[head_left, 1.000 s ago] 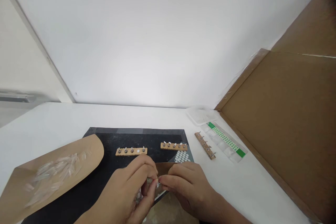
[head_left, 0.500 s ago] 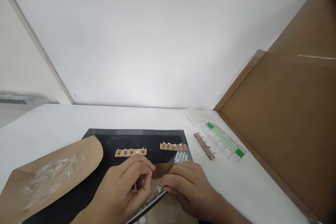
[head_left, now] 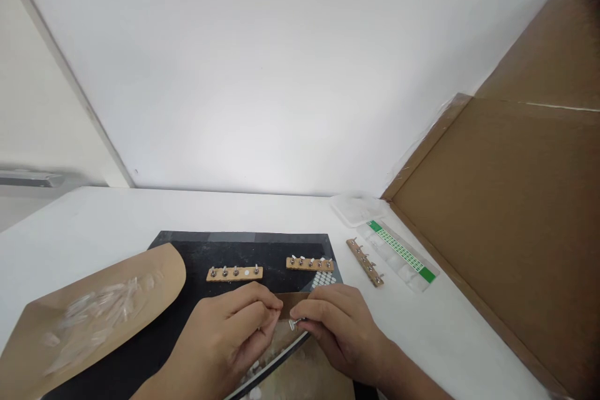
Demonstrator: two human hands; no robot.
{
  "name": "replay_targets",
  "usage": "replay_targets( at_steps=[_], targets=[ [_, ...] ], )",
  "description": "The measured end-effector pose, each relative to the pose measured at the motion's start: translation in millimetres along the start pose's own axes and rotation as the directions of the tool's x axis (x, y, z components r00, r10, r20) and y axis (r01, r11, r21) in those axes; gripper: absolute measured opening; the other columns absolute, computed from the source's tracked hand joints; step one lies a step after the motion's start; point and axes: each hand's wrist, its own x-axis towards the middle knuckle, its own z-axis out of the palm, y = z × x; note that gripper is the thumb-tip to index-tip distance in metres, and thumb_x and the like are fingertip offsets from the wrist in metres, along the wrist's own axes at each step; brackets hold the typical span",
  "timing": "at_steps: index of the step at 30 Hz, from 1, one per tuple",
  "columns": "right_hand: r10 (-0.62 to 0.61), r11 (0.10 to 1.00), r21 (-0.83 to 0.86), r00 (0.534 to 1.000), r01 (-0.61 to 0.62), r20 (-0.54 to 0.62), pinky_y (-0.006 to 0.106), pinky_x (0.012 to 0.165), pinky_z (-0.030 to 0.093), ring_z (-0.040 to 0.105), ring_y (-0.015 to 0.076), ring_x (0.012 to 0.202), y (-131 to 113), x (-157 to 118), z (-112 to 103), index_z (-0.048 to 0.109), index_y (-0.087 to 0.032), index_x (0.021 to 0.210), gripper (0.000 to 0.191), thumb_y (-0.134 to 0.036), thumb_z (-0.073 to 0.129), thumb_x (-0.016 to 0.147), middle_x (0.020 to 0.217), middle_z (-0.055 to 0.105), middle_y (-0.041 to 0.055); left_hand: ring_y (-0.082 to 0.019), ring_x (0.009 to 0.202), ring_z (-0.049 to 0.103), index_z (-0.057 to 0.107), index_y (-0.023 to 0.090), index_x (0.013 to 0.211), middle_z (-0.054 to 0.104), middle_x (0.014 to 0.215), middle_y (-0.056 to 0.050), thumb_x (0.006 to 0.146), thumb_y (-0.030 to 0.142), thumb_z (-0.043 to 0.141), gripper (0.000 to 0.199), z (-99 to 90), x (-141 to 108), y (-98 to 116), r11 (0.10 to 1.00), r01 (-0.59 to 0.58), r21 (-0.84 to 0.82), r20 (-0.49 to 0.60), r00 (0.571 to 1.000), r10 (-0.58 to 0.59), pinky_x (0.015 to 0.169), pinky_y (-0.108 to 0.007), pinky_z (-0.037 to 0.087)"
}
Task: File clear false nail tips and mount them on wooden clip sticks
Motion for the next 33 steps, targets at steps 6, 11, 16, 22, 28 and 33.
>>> replay_targets(
  at_steps=[6,11,16,22,28,33],
  targets=[
    [0.005,1.0,-0.014,1.0,-0.005,-0.019,0.027,0.068,0.044,0.065,0.0151,0.072,-0.4,1.3,-2.0,0.066,-0.021,0.117,0.02,-0.029,0.047,0.117,0.088,0.075,0.0011,-0.012,0.083,0.077,0.068,0.019,0.093,0.08,0.101,-0.002,0.101,0.006,0.064,0.016,-1.7,-0.5,-1.5,1.0,-0.001,-0.013,0.026,1.0,0.001,0.077,-0.019,0.063],
    [0.002,1.0,-0.01,1.0,-0.002,-0.008,0.027,0.067,0.044,0.065,0.0149,0.071,-0.3,1.5,-1.3,0.066,-0.021,0.117,0.021,-0.03,0.047,0.117,0.088,0.075,0.0011,-0.012,0.084,0.078,0.069,0.02,0.092,0.081,0.099,0.0,0.102,0.007,0.064,0.017,-1.6,-3.7,-2.7,1.0,0.018,-0.008,0.031,0.999,-0.018,0.079,-0.019,0.063],
    [0.014,1.0,-0.014,1.0,-0.014,-0.02,0.027,0.068,0.046,0.066,0.0151,0.072,-2.1,2.1,-1.7,0.066,-0.022,0.118,0.023,-0.03,0.045,0.117,0.088,0.075,0.0015,-0.012,0.076,0.075,0.069,0.02,0.093,0.079,0.091,0.0,0.102,0.007,0.063,0.017,-2.2,-4.7,-1.5,0.999,0.034,0.004,0.033,0.999,-0.035,0.072,-0.02,0.06],
    [0.023,1.0,-0.014,1.0,-0.023,-0.017,0.027,0.066,0.045,0.065,0.0151,0.069,-1.6,1.2,-1.0,0.067,-0.022,0.116,0.024,-0.031,0.045,0.117,0.084,0.074,0.001,-0.01,0.064,0.063,0.054,0.02,0.079,0.066,0.076,0.003,0.102,0.009,0.063,0.027,0.1,-5.0,-0.8,0.996,0.081,0.03,0.024,0.996,-0.082,0.06,-0.019,0.051],
    [0.002,1.0,0.003,1.0,-0.002,-0.023,0.027,0.067,0.044,0.064,0.015,0.07,0.0,1.8,-0.4,0.066,-0.021,0.118,0.021,-0.028,0.047,0.116,0.086,0.074,0.0014,-0.008,0.06,0.06,0.05,0.02,0.079,0.062,0.074,0.004,0.103,0.01,0.062,0.028,-0.9,-3.8,-0.5,0.996,0.083,0.038,0.048,0.995,-0.084,0.058,-0.019,0.048],
    [0.008,1.0,0.004,1.0,-0.008,-0.019,0.027,0.068,0.044,0.064,0.015,0.071,0.8,1.3,-0.5,0.066,-0.021,0.117,0.021,-0.029,0.047,0.117,0.087,0.074,0.0012,-0.012,0.066,0.069,0.062,0.02,0.088,0.073,0.083,0.001,0.105,0.012,0.061,0.018,-4.1,-2.7,-3.6,0.998,0.007,0.062,0.114,0.993,-0.014,0.061,-0.021,0.053]
  ],
)
